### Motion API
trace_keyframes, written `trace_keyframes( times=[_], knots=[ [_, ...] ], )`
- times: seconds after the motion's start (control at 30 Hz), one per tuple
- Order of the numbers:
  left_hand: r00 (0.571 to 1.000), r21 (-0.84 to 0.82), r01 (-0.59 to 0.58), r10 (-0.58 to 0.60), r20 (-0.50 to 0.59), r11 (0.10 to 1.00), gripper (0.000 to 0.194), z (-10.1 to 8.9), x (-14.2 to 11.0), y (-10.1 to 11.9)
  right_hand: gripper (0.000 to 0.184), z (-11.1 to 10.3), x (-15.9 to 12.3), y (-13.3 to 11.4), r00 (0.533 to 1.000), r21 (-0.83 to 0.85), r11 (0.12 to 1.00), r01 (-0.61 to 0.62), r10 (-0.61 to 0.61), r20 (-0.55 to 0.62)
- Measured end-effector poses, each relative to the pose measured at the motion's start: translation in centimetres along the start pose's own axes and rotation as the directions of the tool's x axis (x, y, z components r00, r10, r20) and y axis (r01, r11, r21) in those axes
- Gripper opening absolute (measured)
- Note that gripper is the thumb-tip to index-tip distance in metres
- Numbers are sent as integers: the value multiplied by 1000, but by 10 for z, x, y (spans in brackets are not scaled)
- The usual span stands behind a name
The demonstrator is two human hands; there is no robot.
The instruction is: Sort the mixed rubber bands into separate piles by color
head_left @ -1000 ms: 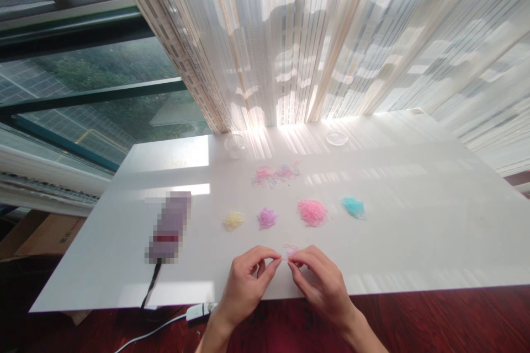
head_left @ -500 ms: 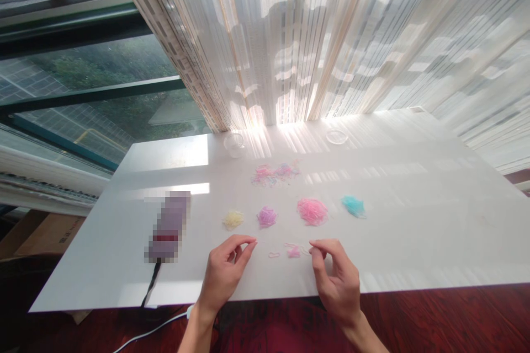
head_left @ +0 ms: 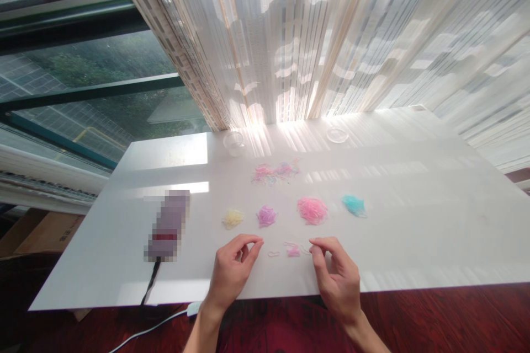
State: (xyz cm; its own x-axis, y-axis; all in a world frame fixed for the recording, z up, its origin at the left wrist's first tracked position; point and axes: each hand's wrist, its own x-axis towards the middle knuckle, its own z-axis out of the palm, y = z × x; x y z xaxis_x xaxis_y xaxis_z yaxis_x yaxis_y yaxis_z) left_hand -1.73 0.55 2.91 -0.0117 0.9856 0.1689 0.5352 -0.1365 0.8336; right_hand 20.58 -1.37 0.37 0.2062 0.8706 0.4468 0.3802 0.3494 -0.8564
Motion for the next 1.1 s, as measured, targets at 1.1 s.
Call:
trace_keyframes(
  times=[1.1],
  knots=[
    [991,242,22,11,-134,970,20,20,21,-8,13,-1,1,0,1000,-3,1000,-11,11,27]
  ],
)
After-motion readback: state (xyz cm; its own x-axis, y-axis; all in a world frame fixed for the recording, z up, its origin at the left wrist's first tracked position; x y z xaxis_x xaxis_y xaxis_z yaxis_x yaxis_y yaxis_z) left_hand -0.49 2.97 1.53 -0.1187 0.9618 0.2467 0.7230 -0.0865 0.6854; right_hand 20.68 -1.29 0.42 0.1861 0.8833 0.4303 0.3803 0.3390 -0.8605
